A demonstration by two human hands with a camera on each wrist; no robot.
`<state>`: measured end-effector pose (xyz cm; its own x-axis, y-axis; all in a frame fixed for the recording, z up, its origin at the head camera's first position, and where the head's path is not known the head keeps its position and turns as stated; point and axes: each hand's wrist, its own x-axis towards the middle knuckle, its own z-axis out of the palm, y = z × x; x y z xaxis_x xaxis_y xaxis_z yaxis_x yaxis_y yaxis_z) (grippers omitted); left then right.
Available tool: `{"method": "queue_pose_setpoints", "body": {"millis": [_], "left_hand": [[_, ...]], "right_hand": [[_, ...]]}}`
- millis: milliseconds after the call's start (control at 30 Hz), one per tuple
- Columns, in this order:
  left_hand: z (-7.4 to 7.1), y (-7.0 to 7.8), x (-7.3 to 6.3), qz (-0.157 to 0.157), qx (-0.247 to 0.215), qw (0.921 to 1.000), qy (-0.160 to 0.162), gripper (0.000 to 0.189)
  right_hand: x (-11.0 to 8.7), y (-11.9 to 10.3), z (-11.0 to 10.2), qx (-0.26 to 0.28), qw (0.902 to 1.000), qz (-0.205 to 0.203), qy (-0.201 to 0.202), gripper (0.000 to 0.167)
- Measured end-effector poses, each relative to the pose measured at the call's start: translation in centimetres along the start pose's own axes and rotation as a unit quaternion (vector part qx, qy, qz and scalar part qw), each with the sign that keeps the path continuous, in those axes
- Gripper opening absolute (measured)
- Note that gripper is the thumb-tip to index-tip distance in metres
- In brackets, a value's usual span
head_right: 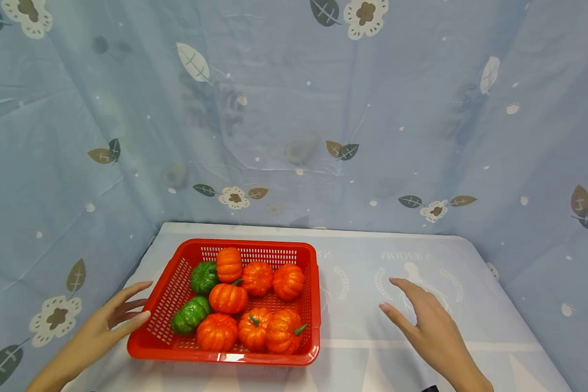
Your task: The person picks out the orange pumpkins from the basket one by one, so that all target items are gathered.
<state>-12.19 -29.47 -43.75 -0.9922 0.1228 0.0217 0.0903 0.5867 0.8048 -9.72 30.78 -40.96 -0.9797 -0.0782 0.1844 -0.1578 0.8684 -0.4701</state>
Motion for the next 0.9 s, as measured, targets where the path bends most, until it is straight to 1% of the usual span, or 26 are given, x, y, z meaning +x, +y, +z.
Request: {"method": "queue_pose_setpoints", "body": {"millis": [33,100,167,267,400,467,667,833,900], "left_hand": [[0.0,-0.3,0.0,-0.011,-0.029,0.9995,-0.006,0.068],[0.1,-0.9,0.1,-0.028,-0.084,0.9959,-0.018,0.068],[0.3,-1.6,0.1,-0.036,-0.122,0.9916,-0.027,0.065],[0.8,-2.3,0.1,-0.044,-0.151,0.9870,-0.034,0.063],[1.3,-3.0,0.2,-0.055,-0.165,0.9843,-0.031,0.062],[1.5,-3.3,0.3,-0.056,-0.177,0.9821,-0.033,0.062],[1.7,-4.6,0.2,-0.041,-0.229,0.9705,-0.065,0.064],[1.4,-5.5,0.3,-0.005,-0.241,0.9662,-0.090,0.068],[1.2,-5.6,0.4,0.003,-0.241,0.9657,-0.096,0.069]], "right_hand": [[0.1,-0.3,0.1,0.006,1.0000,-0.002,0.003,0.061],[0.2,-0.7,0.4,0.018,0.9998,-0.005,0.005,0.059],[0.3,-1.1,0.7,0.026,0.9996,-0.008,0.003,0.059],[0.7,-1.6,1.3,0.033,0.9993,-0.016,-0.001,0.059],[1.1,-2.4,2.0,0.036,0.9990,-0.026,-0.004,0.059],[1.4,-2.8,2.4,0.037,0.9988,-0.030,-0.004,0.059],[2.5,-4.0,3.5,0.054,0.9979,-0.033,-0.015,0.061],[3.5,-5.2,4.2,0.072,0.9966,-0.031,-0.027,0.063],[3.9,-5.6,4.4,0.080,0.9958,-0.033,-0.031,0.062]]}}
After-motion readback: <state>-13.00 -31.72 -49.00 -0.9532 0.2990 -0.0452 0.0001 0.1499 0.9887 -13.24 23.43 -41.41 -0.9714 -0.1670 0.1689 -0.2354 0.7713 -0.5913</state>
